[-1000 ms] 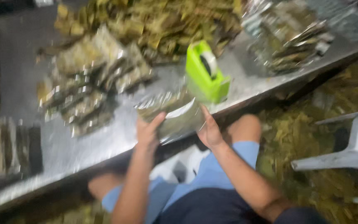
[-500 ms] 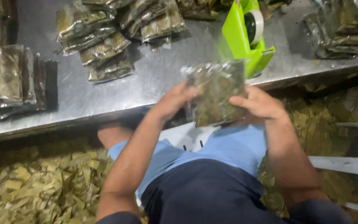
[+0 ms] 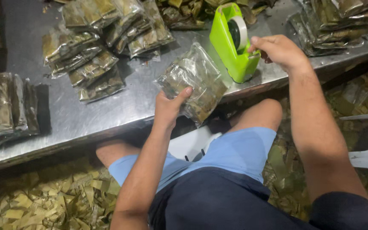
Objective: The person places dried leaves into clear plastic bags, folds the top, and seals each bag using a green tape dispenser. Sealed bags are stacked on the metal table.
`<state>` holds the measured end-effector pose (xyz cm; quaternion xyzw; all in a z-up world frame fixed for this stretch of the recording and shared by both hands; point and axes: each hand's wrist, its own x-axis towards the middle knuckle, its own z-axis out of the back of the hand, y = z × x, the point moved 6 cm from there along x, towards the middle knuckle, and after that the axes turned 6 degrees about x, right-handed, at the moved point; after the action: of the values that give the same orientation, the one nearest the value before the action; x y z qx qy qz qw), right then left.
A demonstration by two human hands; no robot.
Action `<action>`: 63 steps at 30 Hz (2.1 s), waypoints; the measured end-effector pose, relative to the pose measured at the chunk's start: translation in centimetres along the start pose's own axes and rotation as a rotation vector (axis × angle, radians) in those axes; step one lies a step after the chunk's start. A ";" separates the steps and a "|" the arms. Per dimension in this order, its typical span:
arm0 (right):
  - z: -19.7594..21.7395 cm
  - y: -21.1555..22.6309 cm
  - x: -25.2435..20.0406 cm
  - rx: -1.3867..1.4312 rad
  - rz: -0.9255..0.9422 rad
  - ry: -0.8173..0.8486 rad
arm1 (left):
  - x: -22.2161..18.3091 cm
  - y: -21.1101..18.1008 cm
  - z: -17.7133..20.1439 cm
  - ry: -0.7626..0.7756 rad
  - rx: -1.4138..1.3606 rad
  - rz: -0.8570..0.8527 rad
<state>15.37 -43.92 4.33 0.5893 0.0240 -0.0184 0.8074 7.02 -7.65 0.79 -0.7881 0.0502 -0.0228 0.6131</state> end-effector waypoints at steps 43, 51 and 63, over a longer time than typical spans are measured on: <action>-0.5 -3.0 -2.0 0.033 0.104 -0.134 | -1.6 -1.2 -0.6 -0.191 0.169 -0.268; -2.3 -6.4 -8.4 0.052 0.170 -0.357 | -1.4 -1.4 0.1 -0.200 0.168 -0.285; -11.3 2.2 -11.5 -0.018 0.372 0.189 | -2.1 -2.1 -0.5 -0.152 0.184 -0.257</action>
<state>3.79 -32.46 3.69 0.5755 -0.0096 0.1864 0.7962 5.04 -7.40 2.97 -0.7279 -0.0997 -0.0457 0.6769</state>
